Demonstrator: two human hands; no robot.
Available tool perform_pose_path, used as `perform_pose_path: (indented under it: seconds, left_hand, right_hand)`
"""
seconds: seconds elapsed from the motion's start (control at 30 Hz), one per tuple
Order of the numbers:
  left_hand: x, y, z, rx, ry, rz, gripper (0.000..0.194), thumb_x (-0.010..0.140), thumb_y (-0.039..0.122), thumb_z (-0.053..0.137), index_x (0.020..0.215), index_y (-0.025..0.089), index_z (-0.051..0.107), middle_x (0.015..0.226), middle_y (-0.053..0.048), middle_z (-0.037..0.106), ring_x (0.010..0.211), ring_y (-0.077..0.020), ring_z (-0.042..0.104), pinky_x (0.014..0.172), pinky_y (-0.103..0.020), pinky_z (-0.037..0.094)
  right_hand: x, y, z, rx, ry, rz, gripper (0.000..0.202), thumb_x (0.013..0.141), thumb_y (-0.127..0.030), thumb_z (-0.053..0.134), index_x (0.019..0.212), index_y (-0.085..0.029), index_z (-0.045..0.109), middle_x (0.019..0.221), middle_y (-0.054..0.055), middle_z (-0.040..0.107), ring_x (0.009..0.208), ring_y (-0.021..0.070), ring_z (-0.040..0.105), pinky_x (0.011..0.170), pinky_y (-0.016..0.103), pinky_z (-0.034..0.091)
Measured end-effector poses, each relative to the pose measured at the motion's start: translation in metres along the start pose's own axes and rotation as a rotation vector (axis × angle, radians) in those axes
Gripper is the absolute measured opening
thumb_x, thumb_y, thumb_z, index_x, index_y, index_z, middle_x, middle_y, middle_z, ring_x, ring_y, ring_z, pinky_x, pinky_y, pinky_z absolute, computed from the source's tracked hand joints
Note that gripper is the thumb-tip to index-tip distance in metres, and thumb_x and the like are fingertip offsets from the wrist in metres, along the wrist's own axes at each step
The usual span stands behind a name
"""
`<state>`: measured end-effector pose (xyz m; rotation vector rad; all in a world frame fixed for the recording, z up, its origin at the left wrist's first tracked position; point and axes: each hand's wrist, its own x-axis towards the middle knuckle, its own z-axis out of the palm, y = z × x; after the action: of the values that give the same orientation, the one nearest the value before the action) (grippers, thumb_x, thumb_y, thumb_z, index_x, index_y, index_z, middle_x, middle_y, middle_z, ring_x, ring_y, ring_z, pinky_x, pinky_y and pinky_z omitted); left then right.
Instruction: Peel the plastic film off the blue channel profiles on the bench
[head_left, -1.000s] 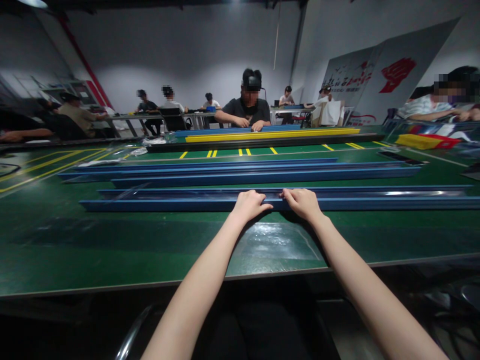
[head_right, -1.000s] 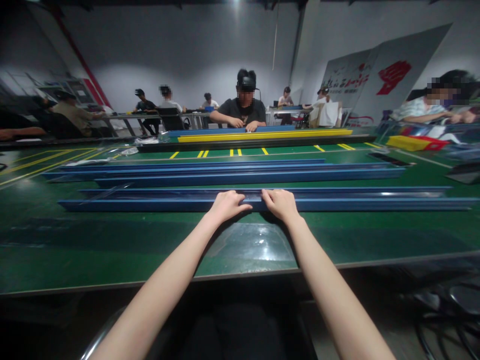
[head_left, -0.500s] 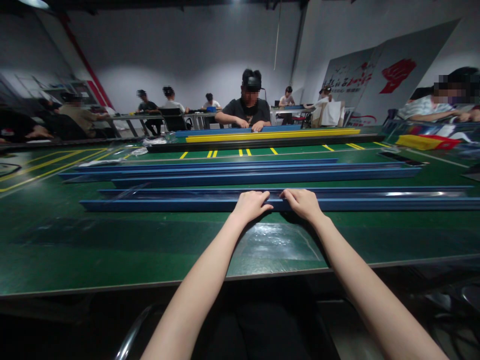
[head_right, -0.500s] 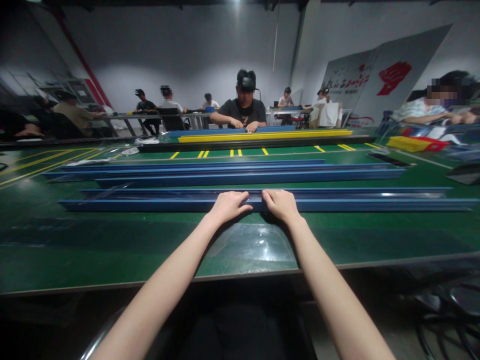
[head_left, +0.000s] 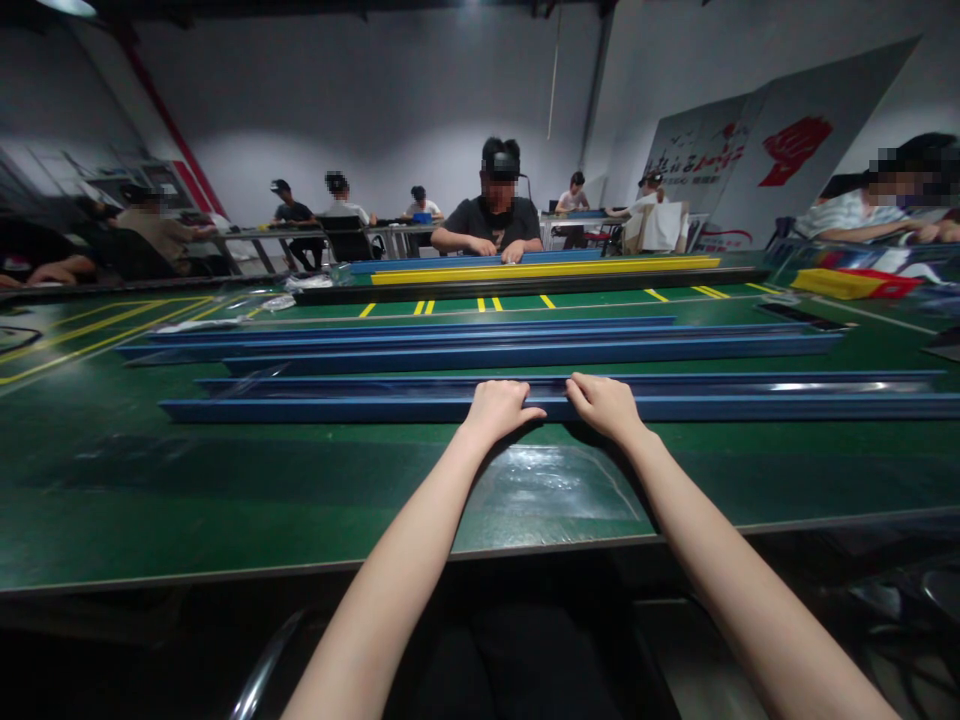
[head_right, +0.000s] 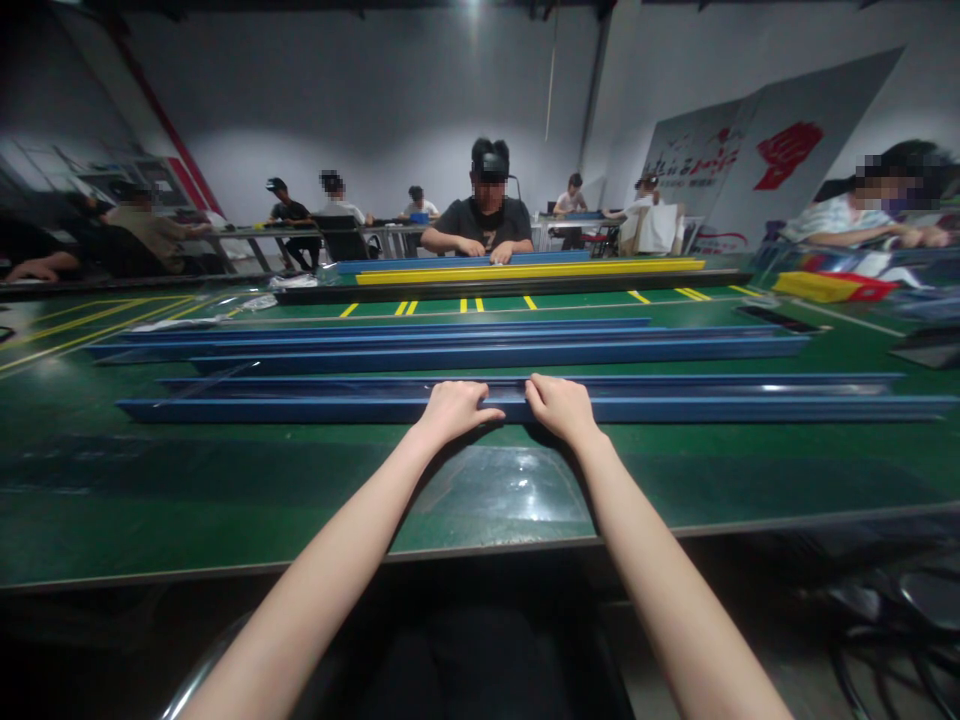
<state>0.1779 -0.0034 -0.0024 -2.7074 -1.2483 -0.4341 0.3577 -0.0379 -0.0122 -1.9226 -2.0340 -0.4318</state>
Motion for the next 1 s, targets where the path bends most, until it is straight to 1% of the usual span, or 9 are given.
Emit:
perform_pose_path:
  seconds: [0.2,0.37,0.47,0.6,0.73,0.83,1.0]
  left_hand:
    - [0.001,-0.001,0.002,-0.005,-0.003,-0.040,0.042,0.072,0.058,0.051,0.078,0.019,0.063,0.080,-0.006,0.067,0.078,-0.0214,0.062,0.064,-0.027,0.042]
    - [-0.001,-0.003,0.000,0.000,0.018,0.043,0.041,0.076,0.056,0.048,0.078,0.018,0.063,0.085,-0.006,0.067,0.082,-0.0204,0.061,0.064,-0.025,0.042]
    - [-0.002,-0.006,-0.005,0.003,0.014,0.056,0.040,0.075,0.056,0.050,0.075,0.018,0.063,0.083,-0.006,0.067,0.081,-0.0197,0.061,0.063,-0.024,0.041]
    - [-0.002,-0.013,-0.013,-0.026,-0.017,0.023,0.036,0.073,0.054,0.053,0.073,0.020,0.063,0.078,-0.003,0.067,0.078,-0.0187,0.060,0.060,-0.023,0.039]
    - [-0.002,-0.020,-0.019,-0.077,-0.058,0.015,0.027,0.070,0.049,0.058,0.073,0.022,0.063,0.078,-0.001,0.066,0.075,-0.0179,0.060,0.058,-0.022,0.037]
    - [-0.003,-0.023,-0.019,-0.135,-0.080,0.010,0.023,0.069,0.045,0.060,0.074,0.023,0.063,0.078,0.000,0.066,0.073,-0.0167,0.059,0.056,-0.022,0.036]
    - [-0.002,-0.024,-0.016,-0.197,-0.087,-0.012,0.022,0.068,0.044,0.060,0.074,0.023,0.064,0.076,0.000,0.066,0.071,-0.0162,0.058,0.056,-0.022,0.036]
  right_hand:
    - [0.000,0.001,0.002,-0.019,0.003,-0.004,0.036,0.087,-0.035,0.026,0.074,-0.021,0.057,0.079,0.003,0.067,0.068,0.0149,0.058,0.052,0.025,0.022]
    - [0.000,0.000,0.001,-0.031,0.005,0.000,0.037,0.087,-0.035,0.025,0.073,-0.021,0.056,0.077,0.004,0.067,0.067,0.0149,0.058,0.052,0.025,0.022]
    - [0.000,0.000,0.002,-0.049,0.009,-0.001,0.037,0.087,-0.035,0.025,0.074,-0.020,0.056,0.077,0.005,0.066,0.066,0.0147,0.058,0.052,0.025,0.021]
    - [0.000,0.000,0.003,-0.053,0.018,-0.011,0.037,0.088,-0.034,0.025,0.074,-0.020,0.056,0.076,0.004,0.066,0.066,0.0143,0.058,0.052,0.025,0.021]
    - [-0.001,0.000,0.003,-0.034,0.015,-0.009,0.037,0.088,-0.035,0.026,0.074,-0.020,0.056,0.078,0.004,0.066,0.066,0.0140,0.057,0.052,0.025,0.020]
    - [-0.001,0.000,0.002,-0.023,0.017,-0.008,0.036,0.087,-0.035,0.026,0.073,-0.020,0.056,0.077,0.004,0.066,0.066,0.0137,0.057,0.052,0.025,0.020]
    - [-0.001,0.000,0.003,-0.016,0.012,-0.003,0.037,0.087,-0.035,0.026,0.073,-0.020,0.057,0.077,0.004,0.066,0.065,0.0135,0.056,0.052,0.025,0.020]
